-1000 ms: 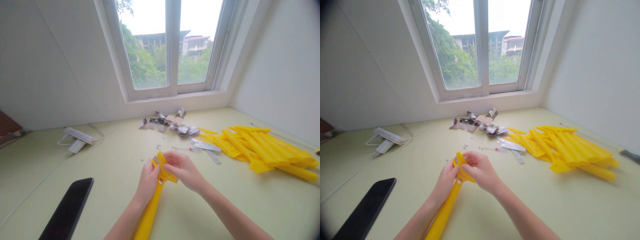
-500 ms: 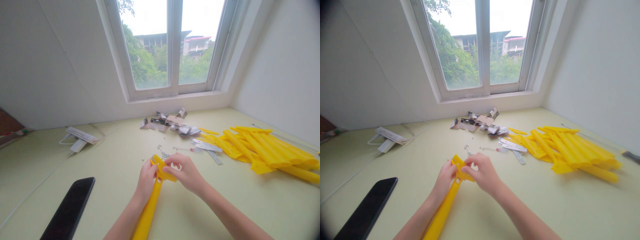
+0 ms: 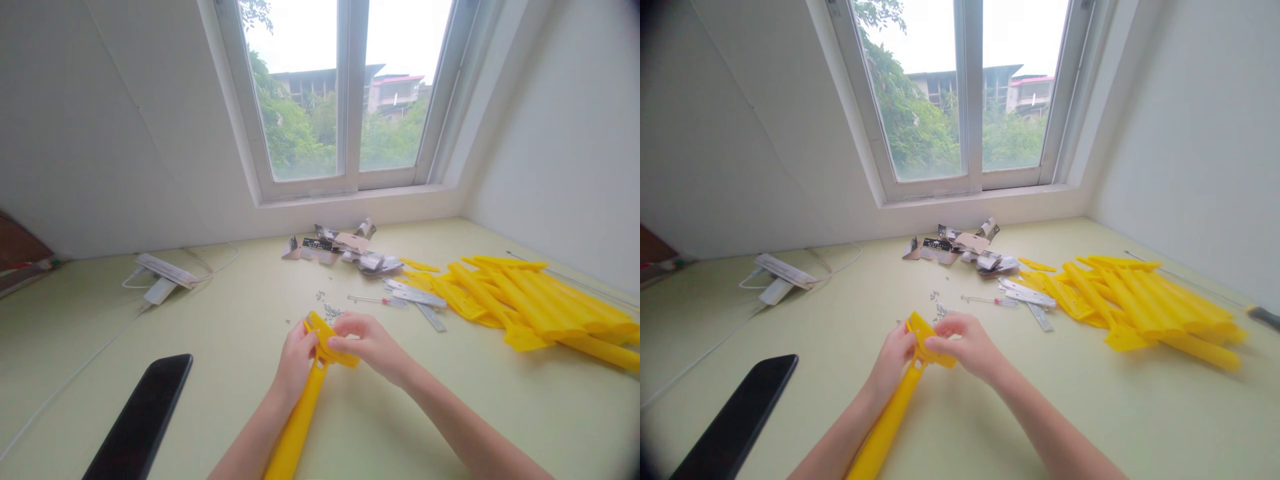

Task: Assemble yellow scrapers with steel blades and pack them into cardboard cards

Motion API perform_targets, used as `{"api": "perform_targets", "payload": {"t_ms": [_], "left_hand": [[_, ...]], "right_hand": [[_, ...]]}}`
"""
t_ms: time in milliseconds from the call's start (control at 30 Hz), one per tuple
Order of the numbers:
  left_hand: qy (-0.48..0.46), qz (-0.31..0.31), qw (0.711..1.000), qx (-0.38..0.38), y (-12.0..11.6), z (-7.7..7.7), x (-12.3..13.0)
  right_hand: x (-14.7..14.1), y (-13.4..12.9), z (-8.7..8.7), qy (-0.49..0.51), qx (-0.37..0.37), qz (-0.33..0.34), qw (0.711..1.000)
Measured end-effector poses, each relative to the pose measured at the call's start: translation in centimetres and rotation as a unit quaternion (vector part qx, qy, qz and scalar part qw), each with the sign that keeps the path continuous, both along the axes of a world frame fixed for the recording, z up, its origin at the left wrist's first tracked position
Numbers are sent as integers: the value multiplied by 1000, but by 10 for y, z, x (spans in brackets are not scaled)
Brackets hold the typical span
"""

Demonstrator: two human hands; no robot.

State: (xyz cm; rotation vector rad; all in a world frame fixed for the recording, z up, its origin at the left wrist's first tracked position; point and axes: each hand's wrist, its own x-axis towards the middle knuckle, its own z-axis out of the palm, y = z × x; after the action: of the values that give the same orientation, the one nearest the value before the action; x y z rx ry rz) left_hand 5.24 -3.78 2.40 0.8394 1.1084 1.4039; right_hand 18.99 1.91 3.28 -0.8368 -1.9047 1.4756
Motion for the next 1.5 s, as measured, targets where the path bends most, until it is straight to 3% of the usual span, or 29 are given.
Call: {"api": "perform_targets", "payload": {"t_ms": [400,567,733,933,1300,1500], "left_hand": [[-17,-18,1000,9,0,-6,-3],[-49,-10,999,11,-3,4,4],[-88,9,996,8,-7,15,12],[-121,20,992,13,-6,9,11],[-95,2,995,27,-7,7,8],[-18,-19,999,32,-8,3,1]], "right_hand": [[-3,-2,-4,57,-45,-9,997],[-3,-2,-2,65,-55,-13,996],[-2,-4,2,63,-43,-16,997],[-3,-7,3,44,-5,-51,998],[-7,-11,-2,55,36,-65,996],[-8,-13,-2,38,54,-65,996]]}}
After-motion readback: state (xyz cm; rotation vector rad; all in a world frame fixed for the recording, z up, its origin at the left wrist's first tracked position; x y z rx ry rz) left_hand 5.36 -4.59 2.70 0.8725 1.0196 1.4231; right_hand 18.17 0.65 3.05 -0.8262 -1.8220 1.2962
